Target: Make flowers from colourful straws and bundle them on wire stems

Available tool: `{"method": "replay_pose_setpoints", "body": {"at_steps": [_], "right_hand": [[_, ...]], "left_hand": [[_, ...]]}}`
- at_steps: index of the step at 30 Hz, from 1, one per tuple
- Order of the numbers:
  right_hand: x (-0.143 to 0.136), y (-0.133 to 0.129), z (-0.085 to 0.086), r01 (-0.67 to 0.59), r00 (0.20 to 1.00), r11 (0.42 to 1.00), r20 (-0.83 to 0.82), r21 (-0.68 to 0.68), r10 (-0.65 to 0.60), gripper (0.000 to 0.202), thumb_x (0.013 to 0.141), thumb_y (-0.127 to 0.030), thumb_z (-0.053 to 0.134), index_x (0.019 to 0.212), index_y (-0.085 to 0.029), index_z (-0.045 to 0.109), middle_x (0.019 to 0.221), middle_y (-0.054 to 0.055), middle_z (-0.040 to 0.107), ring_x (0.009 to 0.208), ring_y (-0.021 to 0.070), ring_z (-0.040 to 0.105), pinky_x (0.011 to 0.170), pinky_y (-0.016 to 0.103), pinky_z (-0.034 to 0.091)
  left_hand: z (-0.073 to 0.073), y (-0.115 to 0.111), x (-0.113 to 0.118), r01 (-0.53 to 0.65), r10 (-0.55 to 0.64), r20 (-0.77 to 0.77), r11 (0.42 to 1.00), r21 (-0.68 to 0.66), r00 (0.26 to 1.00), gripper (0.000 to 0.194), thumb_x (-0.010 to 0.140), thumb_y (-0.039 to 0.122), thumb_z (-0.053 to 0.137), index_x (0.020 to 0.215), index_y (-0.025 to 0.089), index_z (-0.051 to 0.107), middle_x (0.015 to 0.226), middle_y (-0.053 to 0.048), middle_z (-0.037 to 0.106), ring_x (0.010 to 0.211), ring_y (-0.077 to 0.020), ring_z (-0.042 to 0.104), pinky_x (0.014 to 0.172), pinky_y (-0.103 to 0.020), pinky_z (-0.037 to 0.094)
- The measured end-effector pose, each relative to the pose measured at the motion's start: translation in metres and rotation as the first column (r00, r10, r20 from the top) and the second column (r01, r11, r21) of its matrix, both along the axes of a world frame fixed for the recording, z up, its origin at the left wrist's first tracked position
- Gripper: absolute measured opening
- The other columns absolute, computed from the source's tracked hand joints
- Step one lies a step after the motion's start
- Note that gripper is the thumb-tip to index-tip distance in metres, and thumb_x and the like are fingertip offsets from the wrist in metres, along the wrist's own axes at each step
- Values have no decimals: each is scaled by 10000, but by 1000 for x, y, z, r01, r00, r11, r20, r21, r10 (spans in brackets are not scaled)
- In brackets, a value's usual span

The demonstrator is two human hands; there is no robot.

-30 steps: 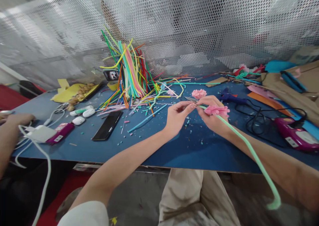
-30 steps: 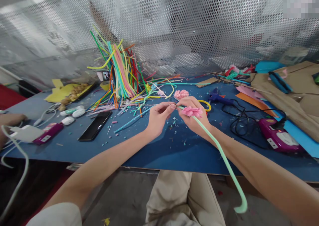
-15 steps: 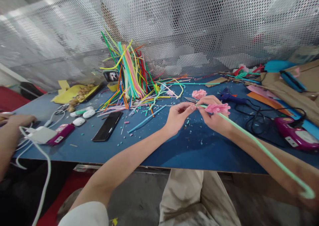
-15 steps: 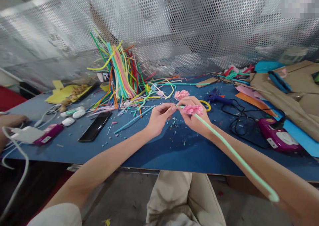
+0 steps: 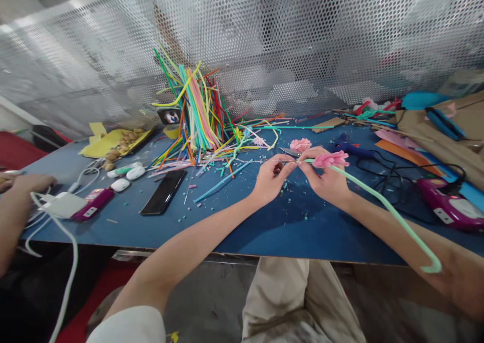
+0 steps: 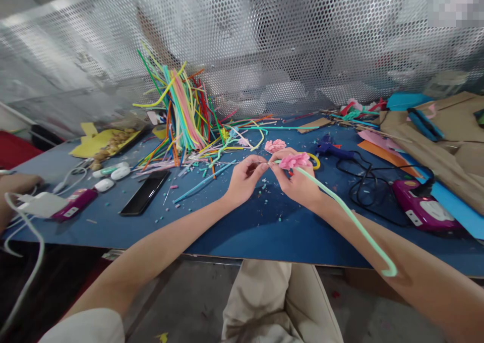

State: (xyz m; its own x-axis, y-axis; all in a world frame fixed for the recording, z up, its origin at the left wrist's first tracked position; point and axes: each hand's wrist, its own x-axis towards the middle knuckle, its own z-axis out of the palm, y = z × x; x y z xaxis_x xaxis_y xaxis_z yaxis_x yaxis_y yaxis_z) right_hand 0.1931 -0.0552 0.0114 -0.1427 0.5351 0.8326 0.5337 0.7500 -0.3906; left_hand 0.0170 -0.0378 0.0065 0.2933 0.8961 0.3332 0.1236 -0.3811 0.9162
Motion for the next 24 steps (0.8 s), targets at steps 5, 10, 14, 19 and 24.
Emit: {"method": "replay_pose_setpoints", "body": {"at_steps": [5, 10, 14, 19, 24], "right_hand": [[-2, -4, 1, -49, 996, 996, -76, -71, 43, 62, 936, -205, 590, 938, -247, 634, 924, 54, 693, 927, 256, 671, 902, 481, 530], [-4, -7, 2, -109, 986, 982, -140, -153, 87, 64, 933, -243, 602, 937, -260, 664, 949, 37, 715, 981, 268, 691, 944, 521, 530], [-4, -8, 2, -158, 978, 963, -169, -219, 122, 65, 931, -265, 609, 927, -247, 671, 950, 41, 720, 947, 256, 700, 910, 497, 549], [0, -6, 5, -184, 972, 950, -194, -253, 136, 79, 921, -288, 627, 922, -236, 687, 937, 39, 727, 898, 233, 695, 873, 456, 557], [8, 9, 1, -270, 930, 858, -349, -438, 114, 192, 914, -332, 633, 805, -192, 707, 743, 18, 693, 639, 158, 633, 635, 320, 535]], "left_hand": [[2, 2, -1, -61, 68, -82, 995, 82, 994, 291, 902, 475, 654, 934, 189, 695, 812, -8, 652, 614, -97, 468, 602, -235, 372], [-1, 8, -5, -119, 140, -139, 982, 149, 980, 277, 879, 475, 689, 873, 198, 686, 748, 9, 630, 585, -102, 446, 599, -242, 351], [-1, 15, -12, -131, 198, -212, 947, 295, 957, 252, 882, 444, 706, 800, 207, 679, 805, -11, 662, 662, -122, 500, 674, -250, 371], [5, 21, -19, -99, 257, -360, 909, 404, 897, 243, 907, 424, 683, 793, 210, 692, 795, -25, 652, 719, -139, 526, 713, -253, 362], [9, 29, -21, -77, 237, -380, 917, 391, 894, 269, 895, 478, 680, 914, 210, 700, 887, -30, 676, 729, -138, 531, 769, -266, 410]]}}
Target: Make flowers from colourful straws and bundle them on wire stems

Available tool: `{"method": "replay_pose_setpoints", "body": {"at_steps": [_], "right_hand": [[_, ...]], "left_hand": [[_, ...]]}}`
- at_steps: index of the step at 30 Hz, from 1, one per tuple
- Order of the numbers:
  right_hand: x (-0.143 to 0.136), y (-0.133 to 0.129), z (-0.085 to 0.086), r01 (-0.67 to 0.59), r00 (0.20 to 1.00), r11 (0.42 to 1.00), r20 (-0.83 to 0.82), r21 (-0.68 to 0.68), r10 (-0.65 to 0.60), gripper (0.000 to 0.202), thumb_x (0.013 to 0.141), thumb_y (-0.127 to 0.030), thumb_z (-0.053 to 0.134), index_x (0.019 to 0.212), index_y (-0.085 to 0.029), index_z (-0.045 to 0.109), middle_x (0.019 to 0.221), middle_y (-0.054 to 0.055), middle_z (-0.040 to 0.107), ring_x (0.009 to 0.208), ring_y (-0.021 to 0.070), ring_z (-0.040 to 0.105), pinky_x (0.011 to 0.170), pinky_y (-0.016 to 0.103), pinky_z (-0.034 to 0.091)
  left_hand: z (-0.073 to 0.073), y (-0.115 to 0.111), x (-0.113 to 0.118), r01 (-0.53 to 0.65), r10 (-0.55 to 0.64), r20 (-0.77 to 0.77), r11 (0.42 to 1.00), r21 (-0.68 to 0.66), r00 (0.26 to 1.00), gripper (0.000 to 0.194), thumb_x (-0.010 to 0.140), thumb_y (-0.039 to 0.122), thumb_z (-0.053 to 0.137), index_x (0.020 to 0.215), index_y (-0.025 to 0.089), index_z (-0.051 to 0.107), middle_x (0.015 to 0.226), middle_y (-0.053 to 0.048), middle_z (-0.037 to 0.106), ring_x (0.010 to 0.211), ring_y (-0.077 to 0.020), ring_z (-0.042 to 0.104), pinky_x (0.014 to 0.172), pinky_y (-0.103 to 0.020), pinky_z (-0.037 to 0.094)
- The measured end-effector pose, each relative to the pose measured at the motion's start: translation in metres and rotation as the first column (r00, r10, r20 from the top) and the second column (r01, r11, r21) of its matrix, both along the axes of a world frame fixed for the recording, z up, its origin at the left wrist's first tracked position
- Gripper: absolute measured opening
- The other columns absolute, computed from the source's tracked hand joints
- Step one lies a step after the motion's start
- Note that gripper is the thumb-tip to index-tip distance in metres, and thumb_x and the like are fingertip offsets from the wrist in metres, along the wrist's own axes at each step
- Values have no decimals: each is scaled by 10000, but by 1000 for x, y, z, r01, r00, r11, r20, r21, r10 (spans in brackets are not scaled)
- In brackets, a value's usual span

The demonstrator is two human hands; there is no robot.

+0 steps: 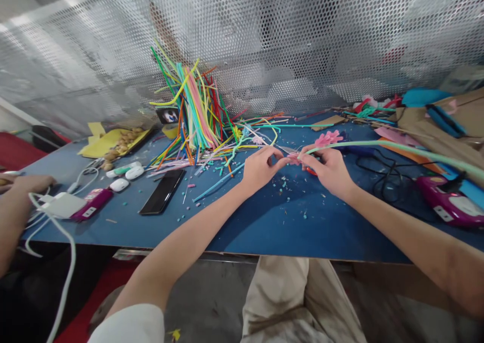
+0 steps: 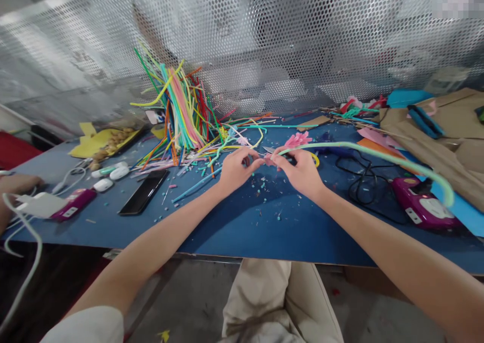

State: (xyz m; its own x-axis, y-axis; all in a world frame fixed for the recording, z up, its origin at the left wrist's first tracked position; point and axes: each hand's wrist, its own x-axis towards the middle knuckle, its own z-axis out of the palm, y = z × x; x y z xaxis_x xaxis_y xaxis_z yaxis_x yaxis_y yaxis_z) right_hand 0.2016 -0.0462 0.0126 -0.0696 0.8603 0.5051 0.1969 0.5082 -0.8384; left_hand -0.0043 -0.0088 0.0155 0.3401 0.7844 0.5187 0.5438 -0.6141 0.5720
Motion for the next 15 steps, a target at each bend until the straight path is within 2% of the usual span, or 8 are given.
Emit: {"method": "replay_pose_setpoints", "body": {"at_steps": [3, 6, 8, 11, 15], "right_hand": [[2, 8, -5, -82, 980, 988, -192, -129, 56, 178, 872, -336, 682, 795, -176, 699, 714, 18, 670, 598, 141, 600, 595, 301, 520], [-1, 7, -5, -241, 922, 940, -359, -243, 143, 169, 840, -341, 727, 819, -175, 699, 718, 21, 655, 626, 146, 607, 598, 300, 527], [-4, 3, -3, -312, 901, 901, -395, -300, 180, 173, 854, -350, 724, 827, -181, 696, 740, 25, 657, 669, 150, 618, 632, 300, 529], [-8, -3, 0, -370, 887, 867, -405, -334, 222, 191, 883, -371, 704, 820, -192, 693, 749, 26, 649, 703, 158, 613, 678, 311, 528], [-10, -5, 1, -390, 858, 850, -474, -354, 196, 172, 864, -366, 725, 816, -202, 702, 770, 32, 652, 710, 168, 605, 674, 326, 535]], "left_hand": [[-1, 5, -1, 158, -155, 116, 987, -15, 981, 335, 882, 452, 702, 1103, 202, 671, 1063, -65, 698, 889, -155, 599, 873, -293, 464], [-5, 6, 0, 284, -276, 227, 959, -2, 934, 365, 864, 421, 734, 1135, 189, 657, 1102, -78, 707, 996, -169, 641, 931, -325, 493], [-9, 5, 2, 346, -324, 301, 938, -23, 897, 344, 852, 417, 751, 1080, 174, 664, 1036, -71, 719, 956, -169, 672, 907, -334, 530], [-13, 2, 6, 430, -363, 385, 897, -103, 849, 304, 869, 419, 736, 1006, 159, 660, 890, -44, 722, 766, -139, 692, 759, -301, 578], [-13, -2, 8, 408, -324, 415, 903, -132, 850, 271, 889, 409, 720, 966, 154, 666, 804, -28, 719, 669, -114, 679, 672, -264, 578]]}}
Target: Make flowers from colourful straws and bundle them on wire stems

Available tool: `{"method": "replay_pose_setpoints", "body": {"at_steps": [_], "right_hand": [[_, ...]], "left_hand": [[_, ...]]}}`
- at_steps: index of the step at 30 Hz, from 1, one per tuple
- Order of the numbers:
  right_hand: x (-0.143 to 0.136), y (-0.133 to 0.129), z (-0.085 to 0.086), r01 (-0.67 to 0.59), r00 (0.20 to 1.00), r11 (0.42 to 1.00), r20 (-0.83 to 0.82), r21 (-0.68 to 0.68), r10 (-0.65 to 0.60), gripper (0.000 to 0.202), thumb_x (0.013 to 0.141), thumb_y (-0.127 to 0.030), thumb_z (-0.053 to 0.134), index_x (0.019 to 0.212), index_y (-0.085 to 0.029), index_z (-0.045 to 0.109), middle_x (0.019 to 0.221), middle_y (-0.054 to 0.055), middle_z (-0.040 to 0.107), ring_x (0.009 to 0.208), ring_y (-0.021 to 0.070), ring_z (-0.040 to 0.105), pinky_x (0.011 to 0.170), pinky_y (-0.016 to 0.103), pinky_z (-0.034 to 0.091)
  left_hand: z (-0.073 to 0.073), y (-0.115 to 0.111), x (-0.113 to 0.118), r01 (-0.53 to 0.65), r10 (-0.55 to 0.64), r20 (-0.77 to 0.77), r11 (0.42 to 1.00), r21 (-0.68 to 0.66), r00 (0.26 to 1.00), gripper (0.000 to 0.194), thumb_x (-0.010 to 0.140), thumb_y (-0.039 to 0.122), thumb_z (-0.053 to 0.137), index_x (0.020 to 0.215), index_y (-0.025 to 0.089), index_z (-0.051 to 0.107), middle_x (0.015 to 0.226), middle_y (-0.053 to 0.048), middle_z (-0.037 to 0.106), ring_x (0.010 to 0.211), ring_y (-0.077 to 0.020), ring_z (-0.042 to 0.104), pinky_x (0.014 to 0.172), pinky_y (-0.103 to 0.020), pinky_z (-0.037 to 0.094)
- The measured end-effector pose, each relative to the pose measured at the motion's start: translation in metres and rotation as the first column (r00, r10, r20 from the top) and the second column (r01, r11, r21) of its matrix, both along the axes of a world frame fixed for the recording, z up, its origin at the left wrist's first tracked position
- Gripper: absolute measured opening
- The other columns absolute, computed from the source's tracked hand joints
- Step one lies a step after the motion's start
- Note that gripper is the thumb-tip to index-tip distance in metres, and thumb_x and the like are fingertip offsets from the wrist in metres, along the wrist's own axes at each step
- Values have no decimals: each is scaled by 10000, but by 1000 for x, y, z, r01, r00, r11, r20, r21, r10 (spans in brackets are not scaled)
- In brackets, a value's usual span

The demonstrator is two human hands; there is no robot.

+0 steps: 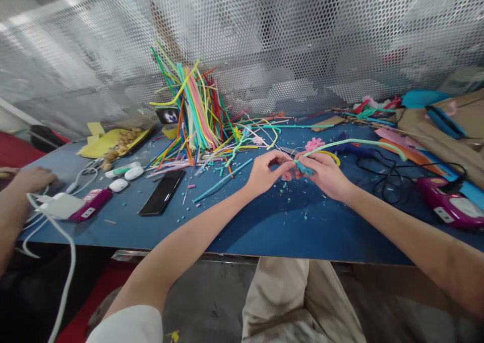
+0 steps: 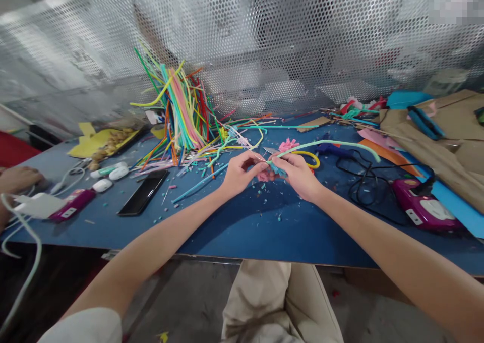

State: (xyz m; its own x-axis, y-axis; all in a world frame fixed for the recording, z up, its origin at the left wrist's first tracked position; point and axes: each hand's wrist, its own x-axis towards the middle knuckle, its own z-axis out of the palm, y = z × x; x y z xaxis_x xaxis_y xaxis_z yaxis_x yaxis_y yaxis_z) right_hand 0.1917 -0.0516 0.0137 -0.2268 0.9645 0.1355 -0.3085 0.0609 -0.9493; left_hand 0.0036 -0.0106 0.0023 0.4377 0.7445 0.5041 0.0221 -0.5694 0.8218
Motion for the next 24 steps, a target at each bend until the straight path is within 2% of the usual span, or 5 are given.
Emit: {"method": "replay_pose_setpoints", "body": {"at_steps": [6, 13, 15, 19, 24], "right_hand": [[0, 1, -2, 14, 1000, 1000, -12, 17, -14, 159, 862, -350, 734, 848, -195, 707, 769, 20, 640, 704, 154, 612, 663, 317, 542], [0, 1, -2, -71, 997, 997, 7, -11, 72, 187, 871, -378, 730, 822, -200, 704, 769, 16, 627, 687, 143, 589, 645, 301, 510], [0, 0, -2, -87, 996, 996, 11, -7, 88, 173, 877, -373, 724, 839, -205, 711, 766, 12, 632, 685, 142, 598, 646, 295, 508], [-1, -1, -1, -90, 996, 996, 13, -16, 90, 172, 863, -365, 742, 849, -198, 706, 747, 9, 661, 657, 137, 621, 635, 282, 519], [0, -3, 1, -47, 999, 996, -14, -82, 46, 236, 811, -393, 791, 897, -192, 701, 787, 30, 704, 666, 164, 658, 651, 318, 578]], "left_hand": [[0, 5, -2, -67, 69, -7, 988, 137, 998, 240, 883, 375, 732, 953, 152, 679, 864, -43, 708, 707, -105, 675, 693, -252, 588], [4, 3, -7, -132, 165, -63, 923, 361, 984, 207, 911, 367, 700, 945, 163, 700, 928, -61, 703, 769, -110, 676, 692, -237, 588], [5, 3, -8, -88, 115, -70, 948, 307, 991, 231, 897, 383, 715, 934, 156, 692, 934, -61, 705, 701, -100, 676, 648, -234, 585], [9, 2, -9, 42, -38, -67, 997, 59, 997, 278, 868, 407, 744, 959, 153, 677, 807, -20, 698, 609, -106, 676, 620, -251, 589], [13, -1, -6, 32, -32, -40, 999, -7, 999, 250, 876, 393, 737, 964, 159, 733, 923, -54, 708, 648, -108, 692, 613, -249, 595]]}}
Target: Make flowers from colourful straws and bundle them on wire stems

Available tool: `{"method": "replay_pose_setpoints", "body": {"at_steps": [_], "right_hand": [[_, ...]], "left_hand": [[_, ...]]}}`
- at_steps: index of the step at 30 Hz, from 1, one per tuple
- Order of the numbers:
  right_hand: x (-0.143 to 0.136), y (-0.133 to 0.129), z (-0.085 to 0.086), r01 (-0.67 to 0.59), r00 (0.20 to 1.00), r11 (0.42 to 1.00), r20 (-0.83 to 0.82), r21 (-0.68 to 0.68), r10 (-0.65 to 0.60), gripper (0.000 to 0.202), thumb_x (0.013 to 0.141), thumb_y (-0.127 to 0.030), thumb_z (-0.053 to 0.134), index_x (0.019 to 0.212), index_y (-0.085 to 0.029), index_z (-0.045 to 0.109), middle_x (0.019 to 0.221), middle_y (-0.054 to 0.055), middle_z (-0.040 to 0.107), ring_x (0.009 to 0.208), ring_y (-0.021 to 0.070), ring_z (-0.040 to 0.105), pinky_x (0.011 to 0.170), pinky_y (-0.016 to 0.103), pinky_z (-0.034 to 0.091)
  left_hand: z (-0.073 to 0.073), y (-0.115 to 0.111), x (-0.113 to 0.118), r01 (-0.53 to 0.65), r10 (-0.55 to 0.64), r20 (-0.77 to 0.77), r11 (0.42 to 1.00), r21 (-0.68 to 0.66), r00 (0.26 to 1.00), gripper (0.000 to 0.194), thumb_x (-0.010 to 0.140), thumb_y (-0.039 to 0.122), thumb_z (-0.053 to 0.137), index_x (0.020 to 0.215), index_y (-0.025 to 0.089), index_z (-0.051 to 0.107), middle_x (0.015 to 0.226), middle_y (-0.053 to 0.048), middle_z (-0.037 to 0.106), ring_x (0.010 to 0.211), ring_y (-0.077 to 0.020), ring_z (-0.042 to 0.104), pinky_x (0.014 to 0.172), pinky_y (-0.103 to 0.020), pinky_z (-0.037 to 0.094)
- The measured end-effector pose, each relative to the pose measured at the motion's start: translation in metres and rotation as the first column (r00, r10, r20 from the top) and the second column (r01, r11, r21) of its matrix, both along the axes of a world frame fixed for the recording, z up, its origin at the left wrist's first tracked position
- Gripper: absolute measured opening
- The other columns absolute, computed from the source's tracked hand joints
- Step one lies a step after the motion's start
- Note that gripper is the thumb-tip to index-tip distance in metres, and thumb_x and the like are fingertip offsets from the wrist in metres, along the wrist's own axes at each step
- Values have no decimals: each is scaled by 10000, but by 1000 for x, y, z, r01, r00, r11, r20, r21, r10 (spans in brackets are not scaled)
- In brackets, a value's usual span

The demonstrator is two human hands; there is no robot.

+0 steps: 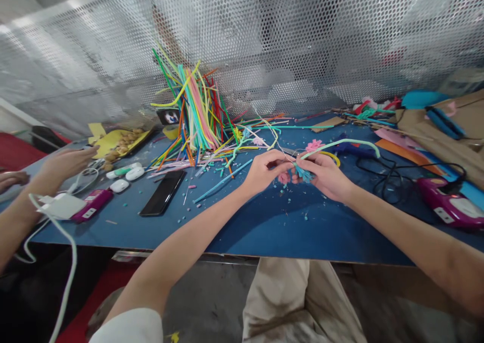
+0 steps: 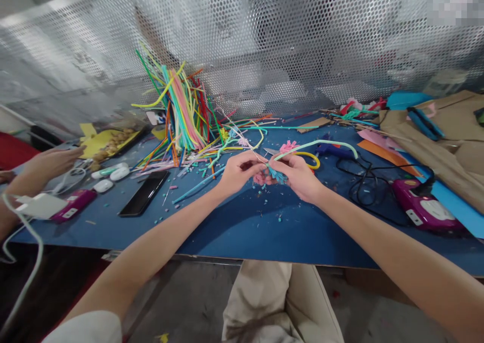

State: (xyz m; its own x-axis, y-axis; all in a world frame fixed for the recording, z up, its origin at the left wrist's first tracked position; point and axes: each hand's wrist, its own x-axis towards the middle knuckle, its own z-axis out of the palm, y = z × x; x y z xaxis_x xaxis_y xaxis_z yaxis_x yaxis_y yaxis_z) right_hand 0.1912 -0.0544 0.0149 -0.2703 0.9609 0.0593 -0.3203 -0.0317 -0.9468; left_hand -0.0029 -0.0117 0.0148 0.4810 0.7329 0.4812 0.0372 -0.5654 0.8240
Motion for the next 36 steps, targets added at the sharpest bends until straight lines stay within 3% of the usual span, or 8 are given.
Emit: {"method": "replay_pose_setpoints", "body": {"at_steps": [4, 7, 14, 23, 26, 30, 33, 36], "right_hand": [[1, 1, -1, 19, 1000, 999, -21, -37, -20, 263, 792, -414, 808, 915, -201, 714, 847, 52, 732, 763, 209, 693, 706, 379, 604], [2, 2, -1, 11, 1000, 998, -19, -61, -12, 245, 777, -398, 826, 900, -206, 738, 839, 40, 728, 777, 184, 680, 737, 349, 591], [3, 1, 2, -125, 990, 977, -83, -175, 112, 181, 780, -353, 837, 793, -200, 741, 761, 22, 674, 714, 131, 623, 678, 249, 566], [6, -1, 2, -186, 982, 959, -45, -214, 181, 174, 788, -370, 823, 817, -210, 764, 787, 36, 685, 735, 153, 632, 726, 306, 591], [3, 0, 1, -129, 992, 982, -28, -135, 127, 183, 803, -390, 804, 832, -216, 757, 790, 36, 678, 758, 162, 625, 734, 303, 571], [0, 3, -4, 43, 996, 993, 68, 107, -51, 205, 837, -411, 762, 845, -210, 724, 779, 15, 650, 737, 155, 586, 714, 303, 504], [2, 5, -7, 174, 948, 936, 207, 306, -244, 228, 866, -433, 718, 857, -205, 714, 760, 0, 637, 694, 147, 549, 689, 305, 462], [4, 5, -8, 209, 870, 865, 317, 456, -378, 238, 886, -440, 683, 855, -210, 731, 765, 8, 660, 677, 155, 550, 669, 310, 449]], "left_hand": [[-5, -2, 2, 34, -28, 53, 992, -119, 998, 269, 896, 407, 709, 1014, 166, 719, 975, -60, 696, 579, -95, 675, 524, -234, 580], [-10, -3, 4, 60, -44, 92, 982, -177, 995, 288, 893, 417, 711, 1013, 157, 688, 928, -41, 676, 546, -89, 661, 504, -227, 577], [-8, -1, 3, 108, -101, 89, 990, -87, 991, 267, 862, 407, 746, 933, 161, 673, 1027, -40, 619, 613, -69, 643, 596, -242, 598], [-1, -6, -1, 103, -96, -90, 992, 78, 991, 266, 963, 424, 601, 925, 164, 642, 1034, -65, 615, 627, -63, 597, 605, -226, 576], [0, -5, 0, 64, -58, -78, 995, 80, 995, 256, 952, 421, 623, 949, 166, 637, 1012, -62, 629, 646, -75, 613, 584, -221, 570], [4, -5, 1, 39, -42, -64, 998, -46, 997, 282, 937, 434, 646, 987, 157, 642, 843, -40, 691, 642, -114, 665, 612, -252, 585], [7, -7, 0, 27, -31, -86, 998, -53, 996, 303, 926, 436, 661, 886, 137, 686, 776, -48, 721, 663, -135, 686, 662, -275, 590], [8, -9, 2, -25, 22, -54, 998, -63, 998, 306, 907, 439, 684, 905, 135, 715, 789, -55, 748, 694, -154, 709, 696, -298, 597]]}}
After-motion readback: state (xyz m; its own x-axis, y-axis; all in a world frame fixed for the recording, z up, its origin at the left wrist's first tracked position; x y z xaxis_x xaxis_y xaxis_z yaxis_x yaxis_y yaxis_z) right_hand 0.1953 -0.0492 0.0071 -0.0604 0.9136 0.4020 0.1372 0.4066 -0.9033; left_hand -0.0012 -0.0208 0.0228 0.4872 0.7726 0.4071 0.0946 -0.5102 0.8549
